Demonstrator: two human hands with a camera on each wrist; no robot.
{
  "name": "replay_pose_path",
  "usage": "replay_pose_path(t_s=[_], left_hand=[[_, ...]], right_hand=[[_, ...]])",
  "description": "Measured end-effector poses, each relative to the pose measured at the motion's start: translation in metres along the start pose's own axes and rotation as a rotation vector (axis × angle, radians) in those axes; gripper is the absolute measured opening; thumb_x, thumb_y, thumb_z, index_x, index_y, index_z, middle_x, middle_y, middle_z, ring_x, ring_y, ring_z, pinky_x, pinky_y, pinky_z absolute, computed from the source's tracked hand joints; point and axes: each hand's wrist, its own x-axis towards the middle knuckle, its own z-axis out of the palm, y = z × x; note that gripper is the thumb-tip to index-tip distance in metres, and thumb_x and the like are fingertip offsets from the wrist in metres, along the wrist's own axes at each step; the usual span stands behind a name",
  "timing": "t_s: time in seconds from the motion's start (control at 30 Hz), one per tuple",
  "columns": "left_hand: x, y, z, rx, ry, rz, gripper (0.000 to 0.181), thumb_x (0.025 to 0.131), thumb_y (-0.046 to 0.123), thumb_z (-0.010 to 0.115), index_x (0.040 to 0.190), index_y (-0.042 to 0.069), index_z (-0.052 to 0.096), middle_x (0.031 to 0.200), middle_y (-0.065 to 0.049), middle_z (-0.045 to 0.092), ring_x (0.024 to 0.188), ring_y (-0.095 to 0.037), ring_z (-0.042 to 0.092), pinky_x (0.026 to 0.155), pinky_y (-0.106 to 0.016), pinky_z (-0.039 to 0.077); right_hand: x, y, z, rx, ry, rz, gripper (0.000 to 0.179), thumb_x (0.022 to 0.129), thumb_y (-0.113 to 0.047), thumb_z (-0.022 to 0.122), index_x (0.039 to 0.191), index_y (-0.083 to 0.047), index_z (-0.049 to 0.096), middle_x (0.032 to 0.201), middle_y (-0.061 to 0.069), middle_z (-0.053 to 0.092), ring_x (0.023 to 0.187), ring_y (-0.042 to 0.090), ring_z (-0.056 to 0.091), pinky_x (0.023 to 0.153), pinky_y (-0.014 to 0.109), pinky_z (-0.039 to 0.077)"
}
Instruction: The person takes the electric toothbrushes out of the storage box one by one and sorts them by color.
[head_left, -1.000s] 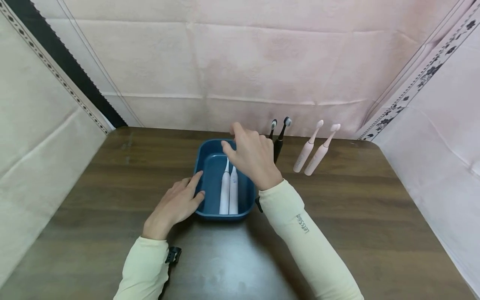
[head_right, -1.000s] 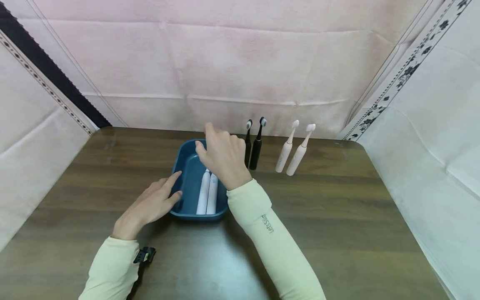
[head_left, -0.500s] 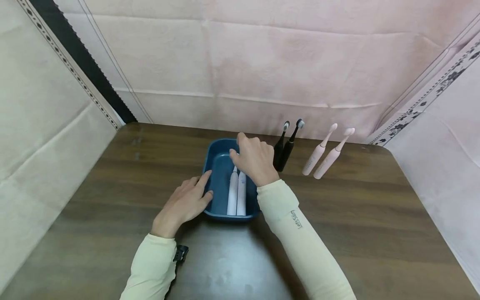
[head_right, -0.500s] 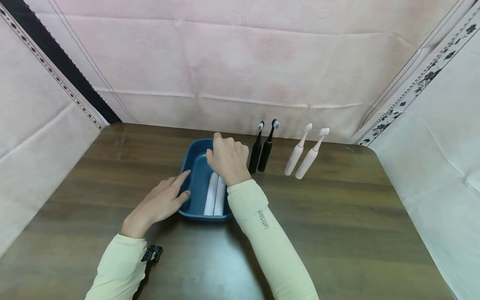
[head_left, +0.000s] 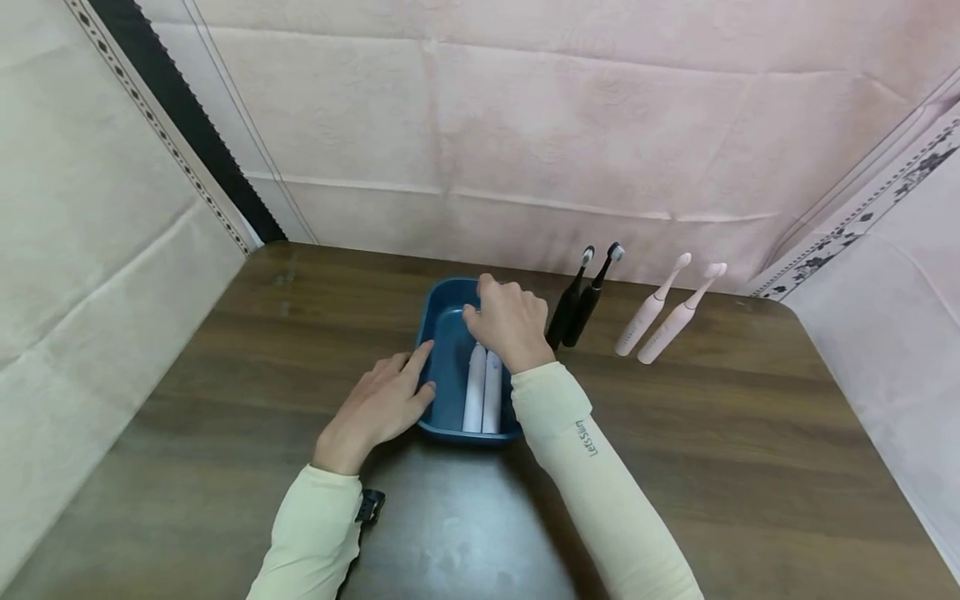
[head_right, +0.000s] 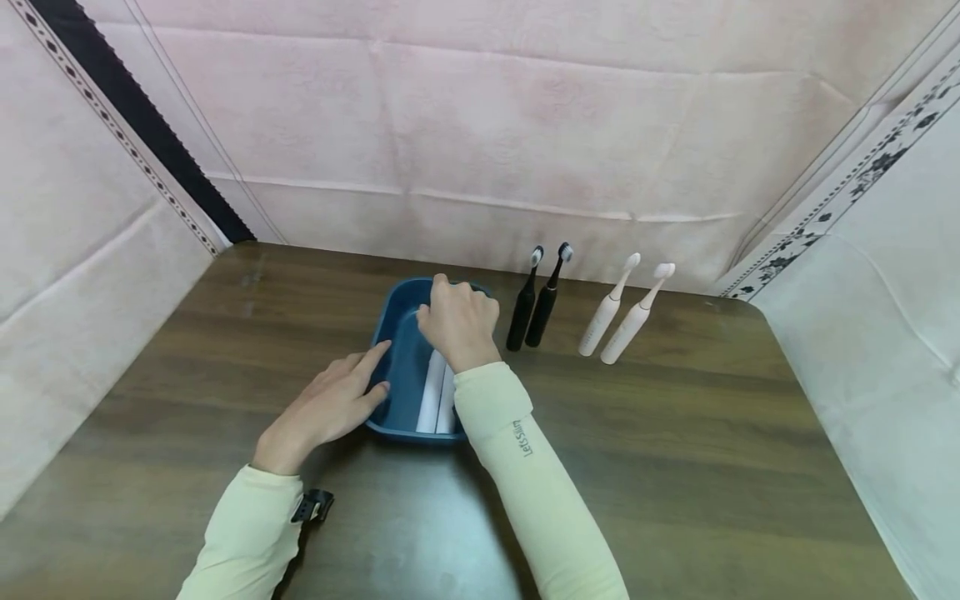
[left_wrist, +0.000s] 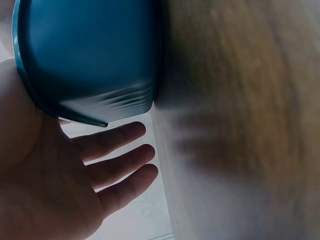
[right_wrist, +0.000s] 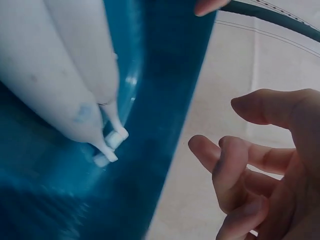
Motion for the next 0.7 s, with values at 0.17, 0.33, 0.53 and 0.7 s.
replay_pose_path(t_s=[0.17,0.33,0.53,0.7], left_hand=[[0.000,0.000,0.002,0.000,0.000,0.002,0.067,0.106,0.032,0.050,0.164,0.017,0.020,0.159,-0.022,0.034,0.142,-0.044,0.033,0.112,-0.064,0.031],[0.000,0.001,0.003,-0.003,0.000,-0.001,0.067,0.106,0.032,0.050,0.164,0.017,0.020,0.159,-0.021,0.033,0.142,-0.043,0.033,0.112,-0.064,0.031],[0.000,0.000,0.002,-0.011,0.005,0.002,0.067,0.106,0.032,0.050,0.164,0.017,0.020,0.159,-0.021,0.034,0.143,-0.042,0.033,0.112,-0.063,0.031],[0.000,-0.001,0.000,-0.014,0.004,-0.007,0.067,0.106,0.032,0.050,0.164,0.018,0.020,0.159,-0.021,0.034,0.143,-0.043,0.033,0.112,-0.064,0.031]], right_hand=[[0.001,0.003,0.014,-0.043,-0.061,0.004,0.037,0.099,-0.031,0.063,0.126,-0.005,0.066,0.056,0.003,0.051,0.044,0.019,0.052,0.042,0.029,0.038],[0.000,0.006,0.024,-0.054,-0.158,0.029,0.030,0.098,-0.029,0.063,0.078,-0.007,0.067,0.054,0.002,0.046,0.046,0.019,0.051,0.044,0.027,0.037],[0.002,0.006,0.027,-0.063,-0.265,0.045,0.042,0.098,-0.033,0.066,0.064,-0.010,0.061,0.054,0.002,0.046,0.050,0.019,0.055,0.048,0.028,0.041],[0.003,0.005,0.029,-0.084,-0.324,0.047,0.042,0.095,-0.039,0.070,0.065,-0.012,0.061,0.058,0.001,0.050,0.056,0.021,0.057,0.056,0.031,0.043]])
